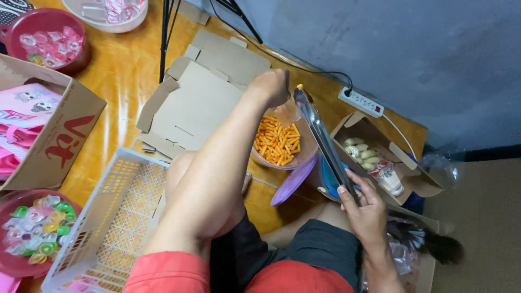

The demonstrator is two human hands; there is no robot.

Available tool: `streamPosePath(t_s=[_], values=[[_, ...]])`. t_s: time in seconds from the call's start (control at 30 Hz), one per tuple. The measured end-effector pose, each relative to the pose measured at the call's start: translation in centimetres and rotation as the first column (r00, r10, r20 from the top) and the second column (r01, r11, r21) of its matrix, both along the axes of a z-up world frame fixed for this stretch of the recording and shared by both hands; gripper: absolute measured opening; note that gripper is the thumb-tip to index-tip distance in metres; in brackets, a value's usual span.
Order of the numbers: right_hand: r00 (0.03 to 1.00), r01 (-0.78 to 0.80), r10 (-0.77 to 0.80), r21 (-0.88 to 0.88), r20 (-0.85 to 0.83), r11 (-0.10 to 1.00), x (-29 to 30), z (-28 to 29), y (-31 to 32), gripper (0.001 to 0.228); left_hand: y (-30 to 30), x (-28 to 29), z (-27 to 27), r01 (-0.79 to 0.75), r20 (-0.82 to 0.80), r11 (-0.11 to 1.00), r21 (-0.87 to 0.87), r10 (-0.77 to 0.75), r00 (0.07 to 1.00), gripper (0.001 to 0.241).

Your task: The person is filling small plastic bags with snacks and then assembling and packing them into cardboard boxes.

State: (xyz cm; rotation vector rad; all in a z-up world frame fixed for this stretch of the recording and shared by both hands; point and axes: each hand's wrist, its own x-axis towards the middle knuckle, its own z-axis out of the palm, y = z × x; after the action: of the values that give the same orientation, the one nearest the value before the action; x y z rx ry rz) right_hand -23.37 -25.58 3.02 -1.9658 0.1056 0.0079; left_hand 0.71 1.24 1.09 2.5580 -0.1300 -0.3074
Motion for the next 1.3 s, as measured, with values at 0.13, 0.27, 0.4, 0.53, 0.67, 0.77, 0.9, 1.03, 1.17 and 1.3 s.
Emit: streamPosePath(t_s=[0.13, 0.27, 0.4, 0.53, 0.67, 0.77, 0.9, 1.03, 1.17, 1.3], values=[[1.000, -0.008, 0.007, -0.026, -0.020, 1.000, 0.0, -0.5, -0.4, 0.048, 0.5, -0.6, 1.6, 0.009, -0.079, 1.000, -0.017, -0.010, 0.997, 0.018], [0.999, -0.032, 0.032, -0.026, -0.025, 0.999, 0.0, -0.8, -0.8, 0.049, 0.3, -0.5, 1.6, 0.025, -0.074, 0.999, -0.021, -0.026, 0.997, 0.020], [0.999, -0.014, 0.012, -0.046, -0.036, 0.999, -0.2, -0.4, -0.8, 0.050, 0.2, -0.4, 1.2, 0.048, -0.046, 0.999, 0.015, -0.048, 0.998, 0.015], [0.998, 0.003, -0.009, -0.085, -0.067, 0.996, -0.2, 0.4, -0.8, 0.052, 0.1, -0.5, 1.5, 0.039, -0.094, 0.999, 0.003, -0.039, 0.995, 0.015], [0.996, 0.010, -0.027, -0.198, -0.083, 0.980, 0.1, 1.5, -0.5, 0.052, -0.4, 0.3, -0.6, -0.006, 0.088, 1.000, 0.019, 0.004, 0.996, 0.022], [0.999, 0.001, -0.020, -0.431, -0.038, 0.902, 0.9, 0.7, -1.2, 0.052, -1.3, -0.3, 0.3, 0.084, 0.121, 0.996, 0.040, -0.089, 0.989, 0.029], [0.999, 0.022, 0.003, -0.565, 0.043, 0.825, 2.0, 1.4, 0.0, 0.047, -2.6, -1.2, 1.6, 0.207, 0.100, 0.978, 0.037, -0.210, 0.973, 0.030], [0.994, 0.018, 0.052, -0.609, 0.098, 0.793, 2.4, 0.7, 0.5, 0.048, -2.6, -1.6, 1.8, 0.242, 0.122, 0.969, 0.039, -0.245, 0.962, 0.028], [0.993, -0.003, 0.081, -0.649, 0.090, 0.761, 1.8, 2.2, 1.5, 0.049, -2.6, -0.6, -0.7, 0.205, 0.086, 0.977, 0.055, -0.209, 0.974, 0.029], [0.989, -0.065, 0.135, -0.664, 0.053, 0.745, 1.1, 5.8, 2.0, 0.048, -0.8, 0.0, -3.0, 0.058, 0.372, 0.989, 0.139, -0.106, 0.922, 0.021]])
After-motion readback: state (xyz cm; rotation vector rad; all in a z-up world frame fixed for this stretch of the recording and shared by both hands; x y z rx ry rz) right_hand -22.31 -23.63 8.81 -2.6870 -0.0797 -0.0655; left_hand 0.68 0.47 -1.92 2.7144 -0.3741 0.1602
